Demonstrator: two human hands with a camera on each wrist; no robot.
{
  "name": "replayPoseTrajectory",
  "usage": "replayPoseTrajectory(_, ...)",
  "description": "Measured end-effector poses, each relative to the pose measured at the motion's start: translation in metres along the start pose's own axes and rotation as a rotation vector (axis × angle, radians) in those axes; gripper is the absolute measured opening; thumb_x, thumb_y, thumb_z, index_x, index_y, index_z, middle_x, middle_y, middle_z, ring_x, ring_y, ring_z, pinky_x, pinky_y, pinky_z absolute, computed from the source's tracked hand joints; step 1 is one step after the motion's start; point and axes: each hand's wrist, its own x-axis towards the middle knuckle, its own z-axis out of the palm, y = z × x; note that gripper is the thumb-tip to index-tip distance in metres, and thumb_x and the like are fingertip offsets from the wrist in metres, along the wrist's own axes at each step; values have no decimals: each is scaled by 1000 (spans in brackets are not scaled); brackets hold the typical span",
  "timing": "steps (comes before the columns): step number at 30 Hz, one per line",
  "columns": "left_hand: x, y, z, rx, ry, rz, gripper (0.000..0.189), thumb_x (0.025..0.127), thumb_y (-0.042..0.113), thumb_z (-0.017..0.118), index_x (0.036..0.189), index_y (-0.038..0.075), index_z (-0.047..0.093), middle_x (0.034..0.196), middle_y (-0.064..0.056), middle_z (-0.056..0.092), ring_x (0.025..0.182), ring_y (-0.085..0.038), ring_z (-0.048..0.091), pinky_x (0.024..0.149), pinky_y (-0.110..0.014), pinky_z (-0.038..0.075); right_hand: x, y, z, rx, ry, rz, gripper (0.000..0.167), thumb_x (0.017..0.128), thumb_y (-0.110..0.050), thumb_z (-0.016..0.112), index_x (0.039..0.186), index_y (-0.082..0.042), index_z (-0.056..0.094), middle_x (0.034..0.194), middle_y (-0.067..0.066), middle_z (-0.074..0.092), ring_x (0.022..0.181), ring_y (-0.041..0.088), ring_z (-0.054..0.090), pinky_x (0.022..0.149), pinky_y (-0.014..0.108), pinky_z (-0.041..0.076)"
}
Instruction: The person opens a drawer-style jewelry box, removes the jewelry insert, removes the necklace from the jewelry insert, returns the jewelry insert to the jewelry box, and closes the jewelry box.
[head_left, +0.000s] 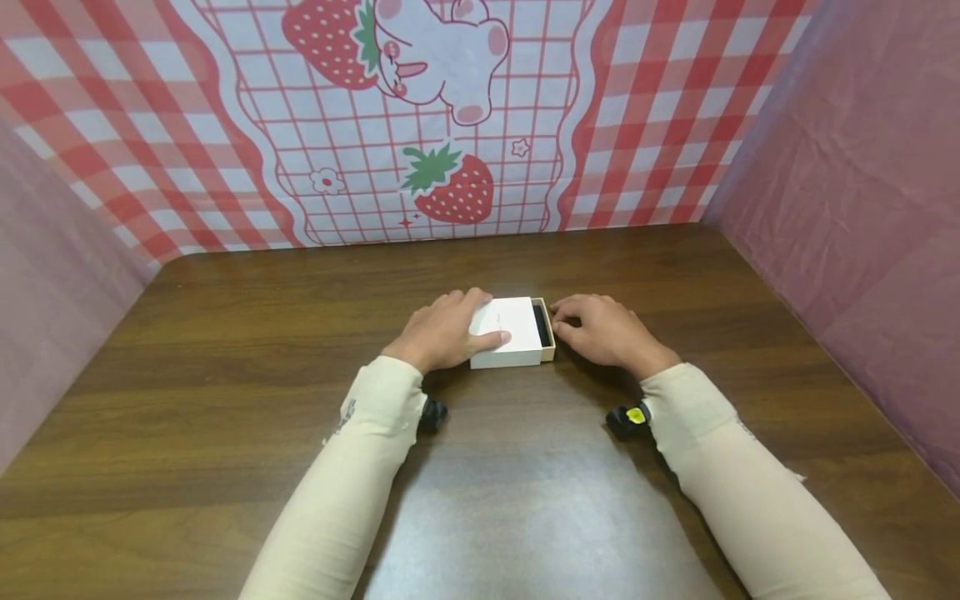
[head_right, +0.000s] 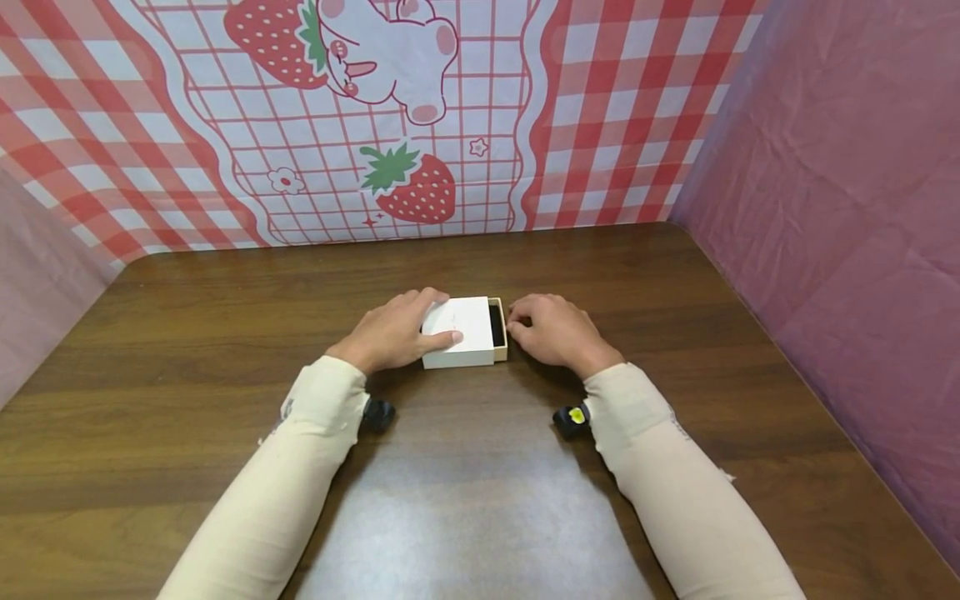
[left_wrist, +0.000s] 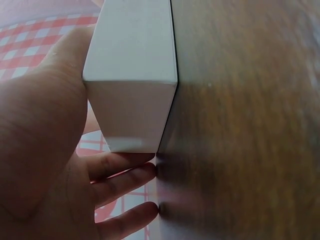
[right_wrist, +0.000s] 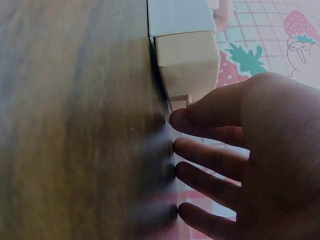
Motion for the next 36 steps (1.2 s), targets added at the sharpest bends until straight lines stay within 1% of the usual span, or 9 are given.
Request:
replayPoseTrajectory(14, 0, 0, 0, -8, -1, 6, 74, 91, 68, 57, 146, 20, 46, 136, -7, 55, 122, -25, 51, 95, -51, 46, -1, 2, 0, 9, 3, 15, 20, 98, -21, 61, 108, -10, 75, 136, 10, 62, 124, 33, 56, 103, 58, 42)
replayPoseTrajectory(22, -1, 0, -1, -11, -7, -3, 75, 91, 69, 56, 146, 20, 45, 137, -7, 54, 122, -25, 51, 96, -50, 46, -3, 4, 0, 13, 5, 14, 20, 99, -21, 60, 107, -10, 75, 136, 11, 62, 124, 33, 56, 103, 57, 41)
replayPoseTrajectory(36, 0, 1, 0, -10, -12, -6, 74, 91, 68, 56, 146, 20, 45, 136, -8, 55, 122, -25, 52, 97, -50, 46, -3, 5, -1, 6, 22, 8, 18, 97, -20, 61, 103, -11, 75, 134, 10, 63, 122, 31, 58, 100, 56, 44)
